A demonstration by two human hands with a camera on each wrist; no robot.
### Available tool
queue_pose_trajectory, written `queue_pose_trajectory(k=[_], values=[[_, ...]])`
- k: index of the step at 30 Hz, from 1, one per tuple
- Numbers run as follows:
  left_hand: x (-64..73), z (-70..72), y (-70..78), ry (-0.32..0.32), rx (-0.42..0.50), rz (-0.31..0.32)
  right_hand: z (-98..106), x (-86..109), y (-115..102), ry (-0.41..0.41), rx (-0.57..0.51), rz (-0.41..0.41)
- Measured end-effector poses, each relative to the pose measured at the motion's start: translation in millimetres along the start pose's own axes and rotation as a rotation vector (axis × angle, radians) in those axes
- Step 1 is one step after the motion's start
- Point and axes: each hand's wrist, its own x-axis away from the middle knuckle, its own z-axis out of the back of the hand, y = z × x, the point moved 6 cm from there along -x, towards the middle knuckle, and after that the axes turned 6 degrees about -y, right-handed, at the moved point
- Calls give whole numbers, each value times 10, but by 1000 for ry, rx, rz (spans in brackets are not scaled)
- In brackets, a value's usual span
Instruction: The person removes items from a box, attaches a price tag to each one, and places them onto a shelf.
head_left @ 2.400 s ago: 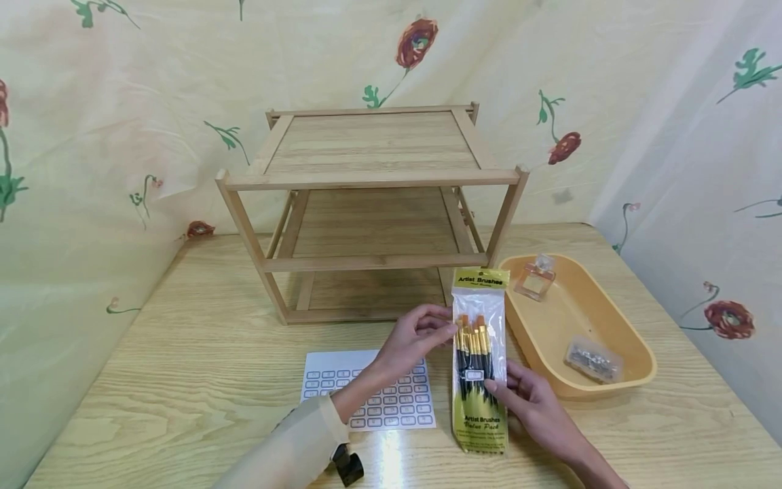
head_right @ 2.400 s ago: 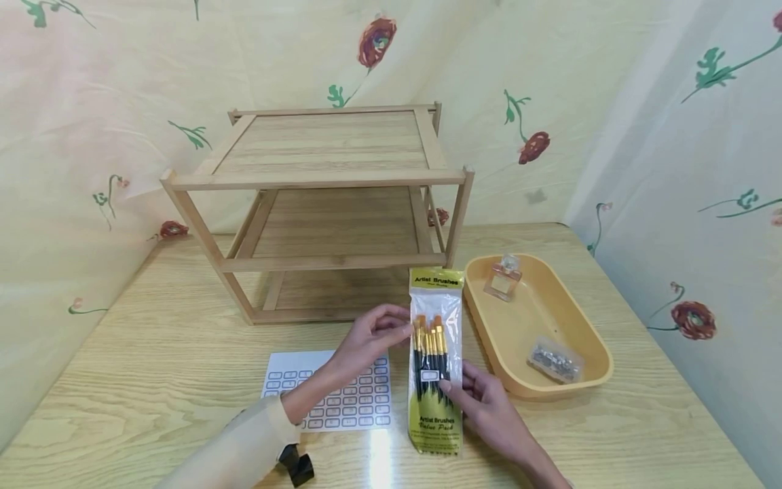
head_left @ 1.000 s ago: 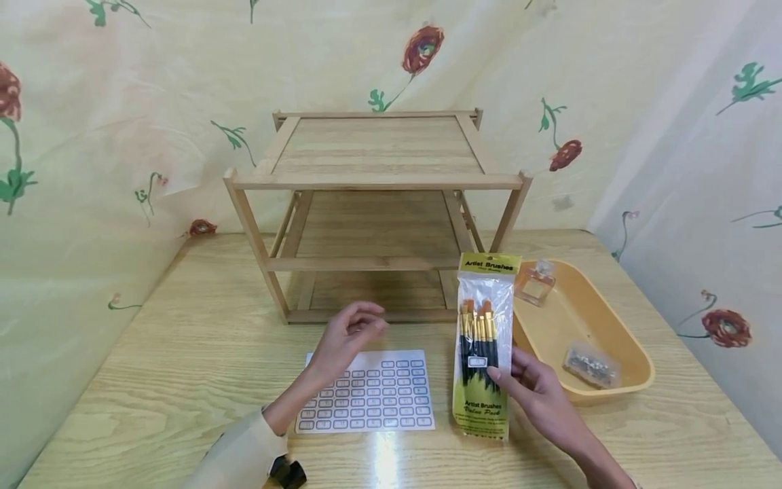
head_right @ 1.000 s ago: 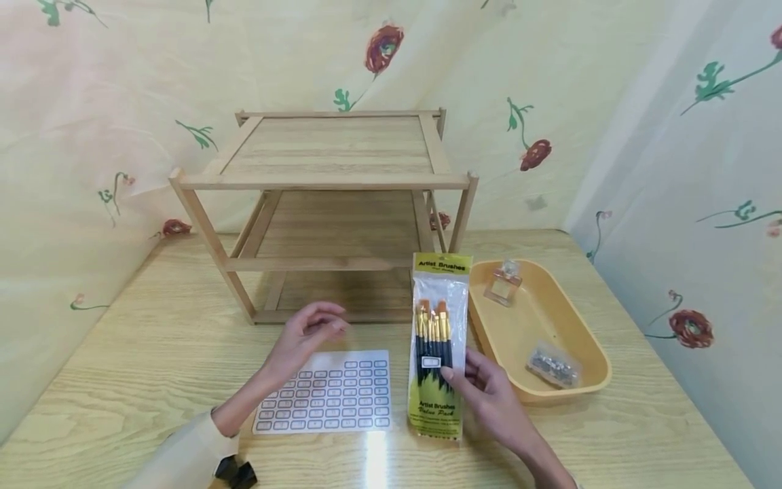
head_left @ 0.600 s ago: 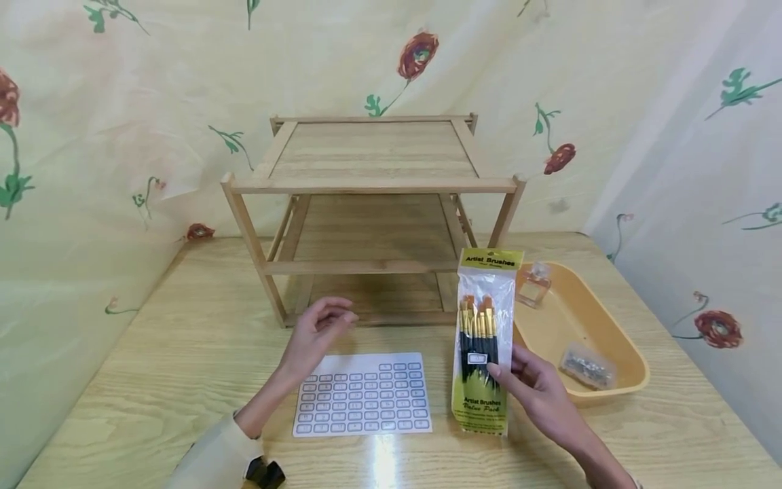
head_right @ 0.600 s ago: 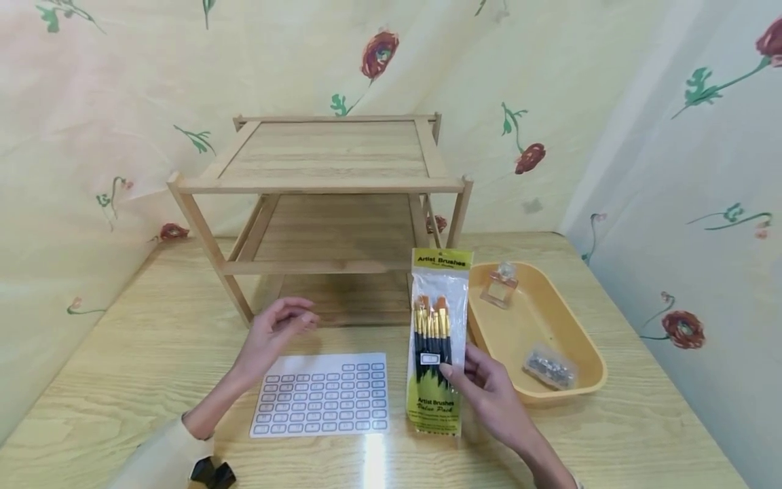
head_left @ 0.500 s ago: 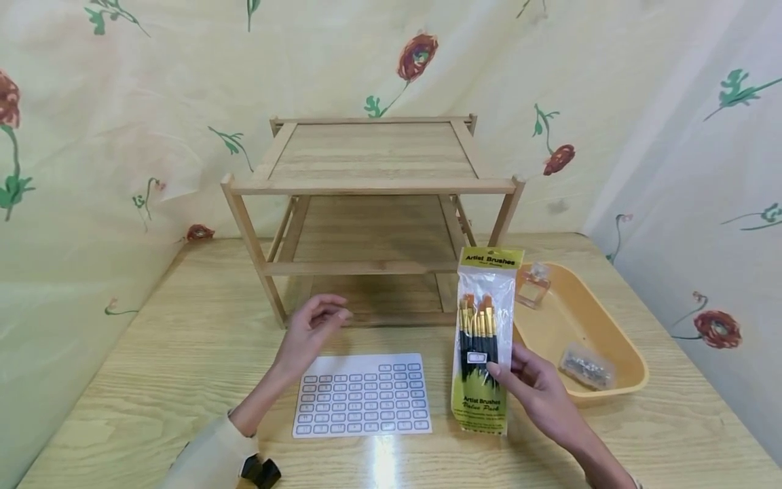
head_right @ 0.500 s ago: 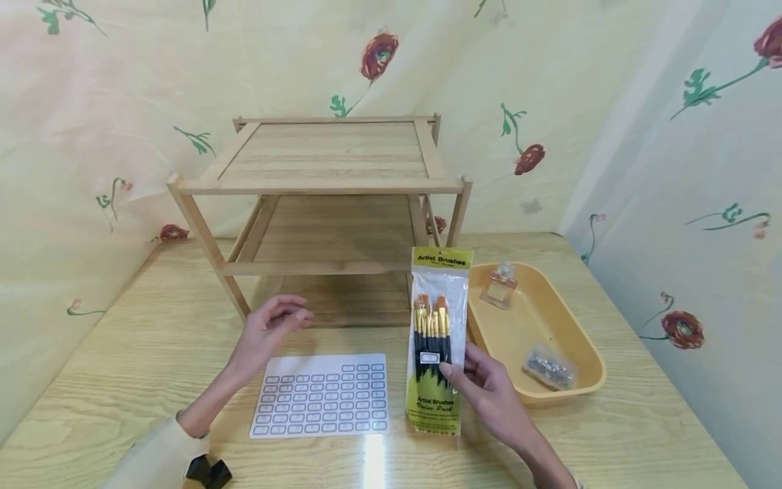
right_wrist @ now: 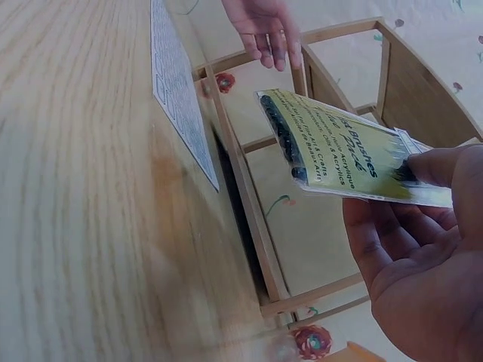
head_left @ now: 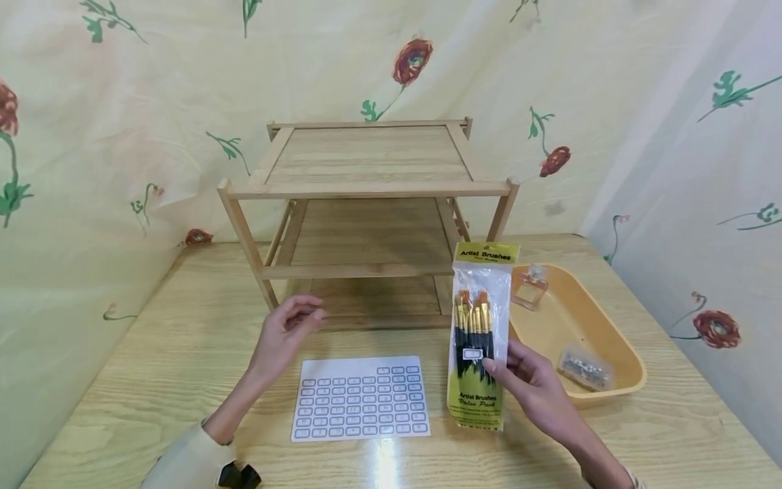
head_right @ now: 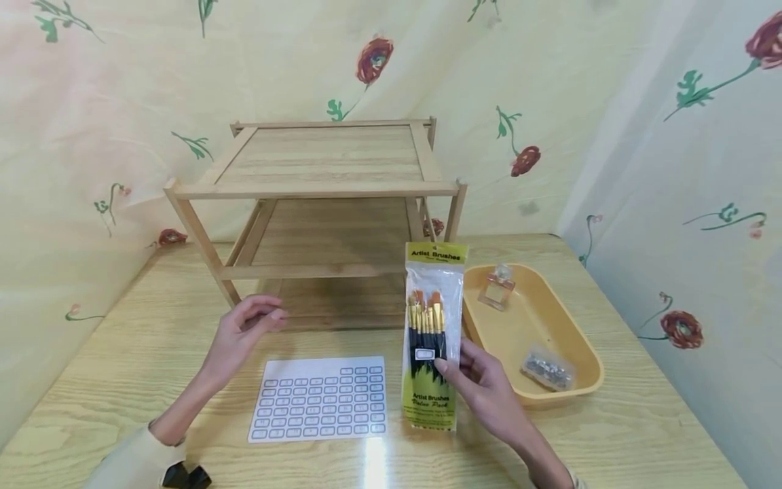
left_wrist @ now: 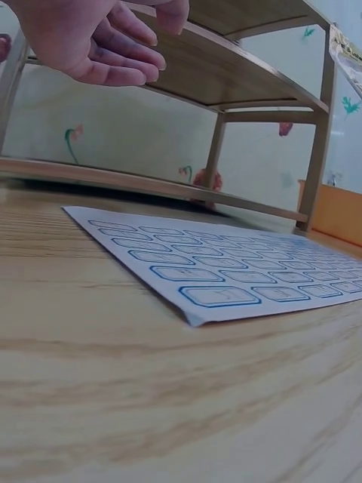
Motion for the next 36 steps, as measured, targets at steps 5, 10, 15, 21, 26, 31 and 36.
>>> queue_pose_trajectory(k=[5,10,15,21,26,31,36], values=[[46,127,23,40,-3,-39,11,-48,-44,-2,5,12],[73,266,44,79,-7,-44,31,-97,-92,-5,-6,33],[88,387,89,113,-21,-52,50,-137,-145,3,1,37],[98,523,141,152,-3,-69,58,-188,-205,22,-4,49],[85,624,158,157,19,-75,35,-229,-241,19,-10,76],[63,730,197,194,17,-84,19,-262,-275,15,-19,96],[44,814,218,240,69,-94,23,-289,-297,16,-18,98]])
